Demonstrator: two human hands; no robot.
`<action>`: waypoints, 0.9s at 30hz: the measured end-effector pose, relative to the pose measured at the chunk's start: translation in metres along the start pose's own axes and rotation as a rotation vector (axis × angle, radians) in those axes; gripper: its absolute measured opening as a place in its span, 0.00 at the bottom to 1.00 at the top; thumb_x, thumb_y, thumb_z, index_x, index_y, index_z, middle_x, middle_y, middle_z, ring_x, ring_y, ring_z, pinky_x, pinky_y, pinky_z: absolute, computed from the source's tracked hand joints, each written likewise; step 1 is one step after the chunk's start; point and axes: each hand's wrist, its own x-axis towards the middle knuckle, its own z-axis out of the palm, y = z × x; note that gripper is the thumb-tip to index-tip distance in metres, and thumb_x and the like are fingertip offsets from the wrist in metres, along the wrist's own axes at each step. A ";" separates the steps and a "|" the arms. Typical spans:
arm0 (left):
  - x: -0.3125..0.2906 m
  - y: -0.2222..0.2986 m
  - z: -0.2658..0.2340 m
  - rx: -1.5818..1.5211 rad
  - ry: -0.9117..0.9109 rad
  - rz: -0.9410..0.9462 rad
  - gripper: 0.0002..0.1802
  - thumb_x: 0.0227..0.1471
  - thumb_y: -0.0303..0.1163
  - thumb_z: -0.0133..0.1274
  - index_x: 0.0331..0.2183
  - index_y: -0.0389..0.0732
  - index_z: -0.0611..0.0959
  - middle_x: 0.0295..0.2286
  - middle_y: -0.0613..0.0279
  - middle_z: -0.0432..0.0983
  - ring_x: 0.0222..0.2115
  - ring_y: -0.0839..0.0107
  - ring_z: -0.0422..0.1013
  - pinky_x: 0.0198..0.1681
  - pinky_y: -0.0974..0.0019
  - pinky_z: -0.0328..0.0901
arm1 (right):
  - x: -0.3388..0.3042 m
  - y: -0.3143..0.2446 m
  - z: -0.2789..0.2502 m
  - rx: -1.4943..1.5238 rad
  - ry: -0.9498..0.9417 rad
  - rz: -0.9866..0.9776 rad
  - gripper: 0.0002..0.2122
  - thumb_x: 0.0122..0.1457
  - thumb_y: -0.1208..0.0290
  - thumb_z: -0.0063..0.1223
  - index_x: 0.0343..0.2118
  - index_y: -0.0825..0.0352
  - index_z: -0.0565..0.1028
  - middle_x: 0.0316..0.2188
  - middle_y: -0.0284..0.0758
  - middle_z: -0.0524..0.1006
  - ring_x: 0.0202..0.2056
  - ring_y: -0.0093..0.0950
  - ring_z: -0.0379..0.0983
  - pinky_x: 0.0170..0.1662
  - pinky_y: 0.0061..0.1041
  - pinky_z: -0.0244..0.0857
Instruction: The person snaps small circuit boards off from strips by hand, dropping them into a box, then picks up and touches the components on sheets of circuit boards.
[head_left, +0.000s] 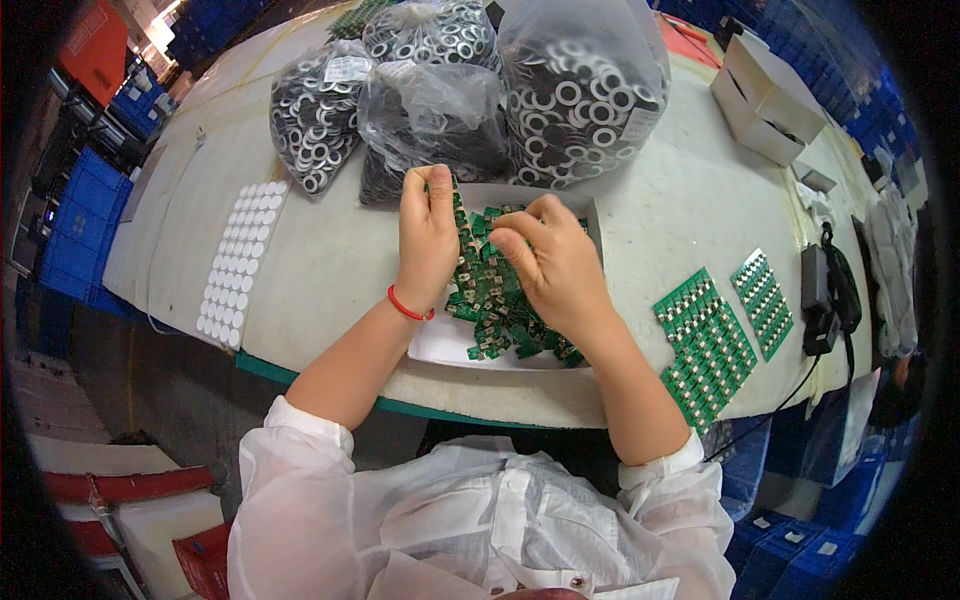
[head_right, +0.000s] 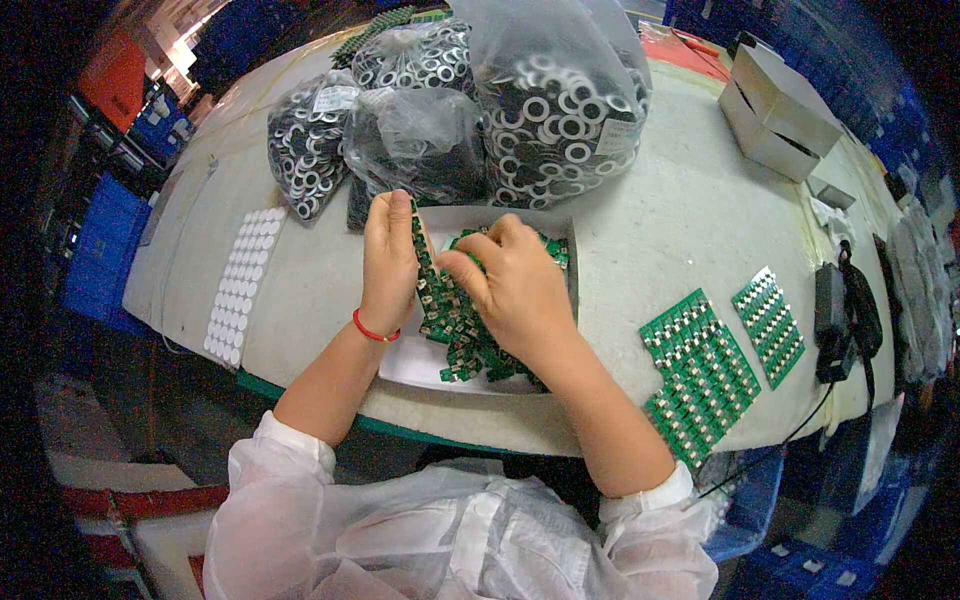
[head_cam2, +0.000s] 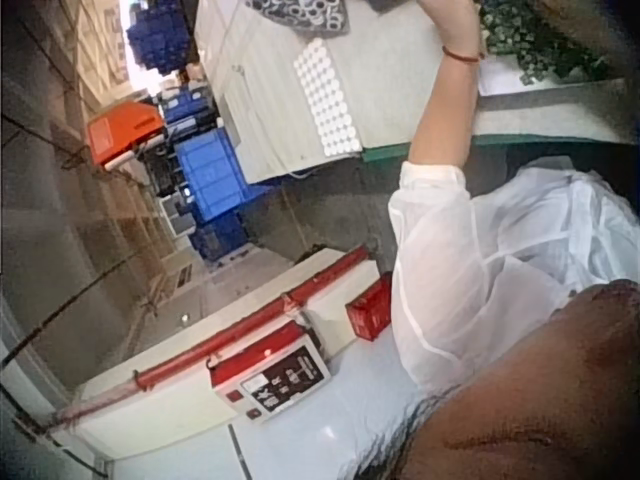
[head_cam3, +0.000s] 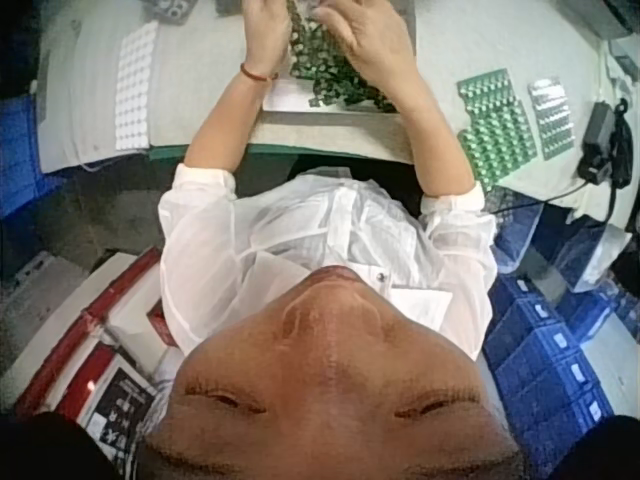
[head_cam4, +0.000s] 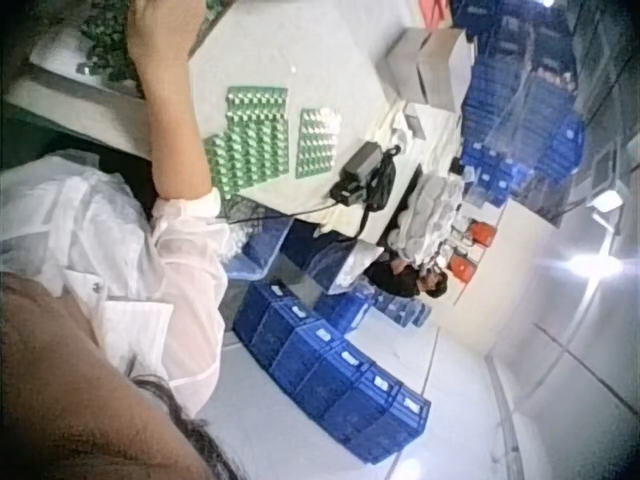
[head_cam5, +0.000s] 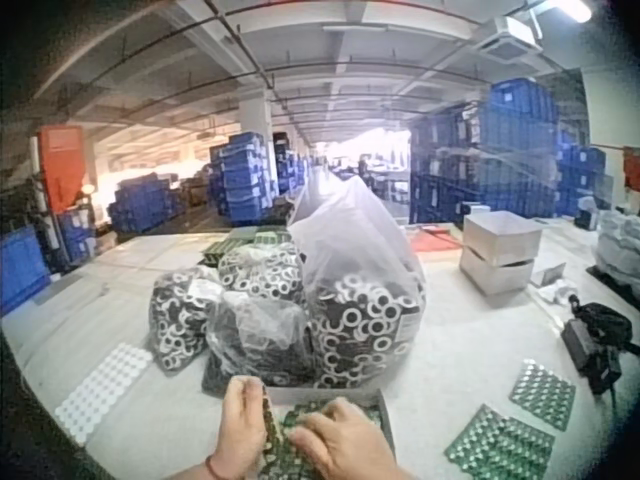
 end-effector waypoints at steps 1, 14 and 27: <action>0.002 -0.002 0.002 0.065 0.050 0.092 0.18 0.63 0.44 0.37 0.31 0.38 0.70 0.25 0.70 0.62 0.26 0.83 0.56 0.30 0.75 0.57 | 0.001 -0.006 -0.001 -0.010 0.006 0.000 0.12 0.60 0.61 0.48 0.28 0.66 0.74 0.18 0.42 0.73 0.21 0.44 0.69 0.26 0.38 0.63; -0.040 0.044 0.018 -0.191 -0.344 -0.290 0.23 0.60 0.54 0.37 0.29 0.43 0.71 0.18 0.71 0.65 0.09 0.85 0.58 0.08 0.80 0.52 | -0.009 -0.013 0.006 0.765 -0.029 0.318 0.10 0.63 0.68 0.44 0.31 0.71 0.64 0.22 0.39 0.70 0.23 0.26 0.67 0.26 0.25 0.60; -0.025 0.016 0.011 -0.264 -0.309 -0.421 0.22 0.62 0.54 0.34 0.33 0.45 0.71 0.25 0.70 0.68 0.20 0.80 0.66 0.18 0.76 0.60 | 0.002 0.014 -0.004 -0.038 0.278 -0.153 0.14 0.60 0.61 0.47 0.27 0.69 0.72 0.18 0.40 0.71 0.19 0.39 0.66 0.24 0.36 0.61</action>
